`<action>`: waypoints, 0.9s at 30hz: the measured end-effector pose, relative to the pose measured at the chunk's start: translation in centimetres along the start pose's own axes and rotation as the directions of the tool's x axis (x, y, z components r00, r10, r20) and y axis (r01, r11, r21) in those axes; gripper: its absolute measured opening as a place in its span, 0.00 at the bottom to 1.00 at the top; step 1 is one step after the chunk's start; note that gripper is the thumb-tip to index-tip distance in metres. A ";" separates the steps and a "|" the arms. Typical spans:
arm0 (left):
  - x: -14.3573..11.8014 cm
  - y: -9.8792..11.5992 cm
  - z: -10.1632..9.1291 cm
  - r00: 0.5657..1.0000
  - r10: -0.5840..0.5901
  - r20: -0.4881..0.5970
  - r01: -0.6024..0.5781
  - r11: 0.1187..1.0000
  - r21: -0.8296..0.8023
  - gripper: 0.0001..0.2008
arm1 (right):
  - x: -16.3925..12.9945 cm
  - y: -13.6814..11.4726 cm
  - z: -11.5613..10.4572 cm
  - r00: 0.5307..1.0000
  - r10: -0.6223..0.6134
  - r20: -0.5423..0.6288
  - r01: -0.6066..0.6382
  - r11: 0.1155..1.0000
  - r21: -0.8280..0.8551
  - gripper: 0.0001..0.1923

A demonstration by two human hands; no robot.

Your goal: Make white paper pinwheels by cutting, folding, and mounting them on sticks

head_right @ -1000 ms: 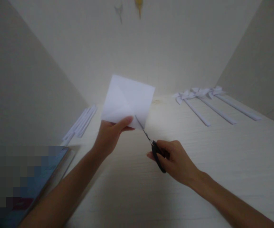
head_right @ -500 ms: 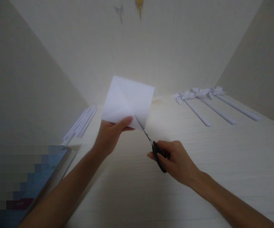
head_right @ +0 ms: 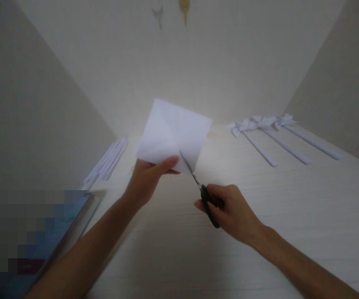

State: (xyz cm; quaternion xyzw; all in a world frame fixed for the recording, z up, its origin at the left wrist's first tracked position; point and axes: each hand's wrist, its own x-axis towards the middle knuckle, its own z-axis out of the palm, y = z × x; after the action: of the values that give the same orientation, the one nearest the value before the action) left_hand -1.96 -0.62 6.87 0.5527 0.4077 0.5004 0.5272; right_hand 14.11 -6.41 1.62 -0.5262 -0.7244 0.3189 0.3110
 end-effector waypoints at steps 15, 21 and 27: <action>0.0 -0.1 0.0 1.000 0.009 -0.004 -0.009 1.000 -0.004 0.11 | -0.1 -0.2 0.0 1.000 0.007 -0.006 -0.007 1.000 0.021 0.18; 0.0 -0.2 -0.1 1.000 0.019 0.001 -0.019 1.000 -0.008 0.10 | 0.0 -0.2 -0.1 1.000 0.019 -0.002 -0.019 1.000 0.016 0.19; -0.1 -0.5 0.0 0.998 0.025 0.054 -0.025 1.000 0.002 0.10 | -0.1 -0.3 0.0 0.999 0.033 0.003 -0.033 0.999 0.040 0.18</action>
State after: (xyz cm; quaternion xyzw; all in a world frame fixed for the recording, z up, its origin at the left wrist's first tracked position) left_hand -1.95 -0.66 6.41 0.5716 0.3869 0.4916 0.5309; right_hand 13.99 -6.54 1.87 -0.5314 -0.7095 0.3391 0.3152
